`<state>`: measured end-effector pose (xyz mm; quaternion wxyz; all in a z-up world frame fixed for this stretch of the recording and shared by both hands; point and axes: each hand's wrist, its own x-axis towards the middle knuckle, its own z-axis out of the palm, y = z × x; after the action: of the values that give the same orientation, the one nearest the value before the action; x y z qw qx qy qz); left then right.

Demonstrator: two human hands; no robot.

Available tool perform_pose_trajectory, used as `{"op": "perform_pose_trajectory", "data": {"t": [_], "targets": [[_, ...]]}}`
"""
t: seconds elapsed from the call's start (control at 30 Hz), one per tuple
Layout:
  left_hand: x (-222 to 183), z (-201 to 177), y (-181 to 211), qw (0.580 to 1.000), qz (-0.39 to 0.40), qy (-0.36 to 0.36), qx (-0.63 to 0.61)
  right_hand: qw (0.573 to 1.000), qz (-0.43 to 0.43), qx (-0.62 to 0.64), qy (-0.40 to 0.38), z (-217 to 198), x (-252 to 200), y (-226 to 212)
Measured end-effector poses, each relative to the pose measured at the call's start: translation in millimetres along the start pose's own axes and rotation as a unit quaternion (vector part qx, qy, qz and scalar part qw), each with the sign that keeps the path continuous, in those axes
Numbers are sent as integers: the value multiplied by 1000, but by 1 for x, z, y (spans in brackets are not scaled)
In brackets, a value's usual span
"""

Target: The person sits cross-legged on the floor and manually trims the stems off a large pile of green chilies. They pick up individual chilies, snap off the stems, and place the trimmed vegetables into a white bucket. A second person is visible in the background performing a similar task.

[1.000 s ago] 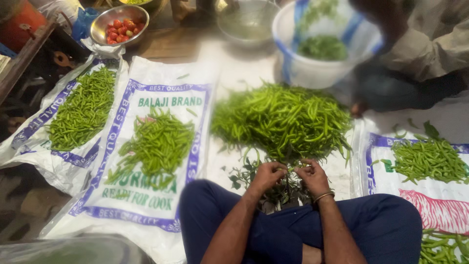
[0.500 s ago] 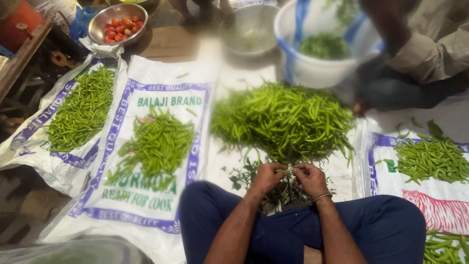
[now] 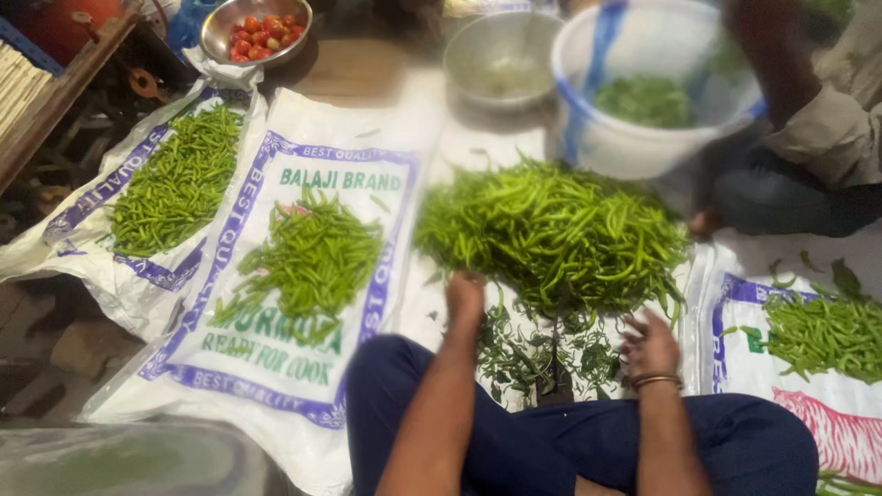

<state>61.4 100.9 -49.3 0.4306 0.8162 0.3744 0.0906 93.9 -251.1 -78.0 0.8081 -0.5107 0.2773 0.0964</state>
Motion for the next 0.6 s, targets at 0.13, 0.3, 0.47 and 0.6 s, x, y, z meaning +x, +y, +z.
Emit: {"op": "perform_pose_trajectory", "data": {"t": [0.13, 0.3, 0.47, 0.6], "targets": [[-20, 22, -11, 992, 68, -23, 100, 978, -25, -176, -107, 16, -14, 35], [3, 35, -36, 985, 62, -65, 150, 970, -39, -201, -130, 11, -11, 34], [13, 40, -60, 986, 105, -17, 129, 958, -38, -230, -170, 17, -21, 36], [6, 12, -30, 984, 145, -84, 63, 927, -60, -274, -250, 34, -57, 12]]}}
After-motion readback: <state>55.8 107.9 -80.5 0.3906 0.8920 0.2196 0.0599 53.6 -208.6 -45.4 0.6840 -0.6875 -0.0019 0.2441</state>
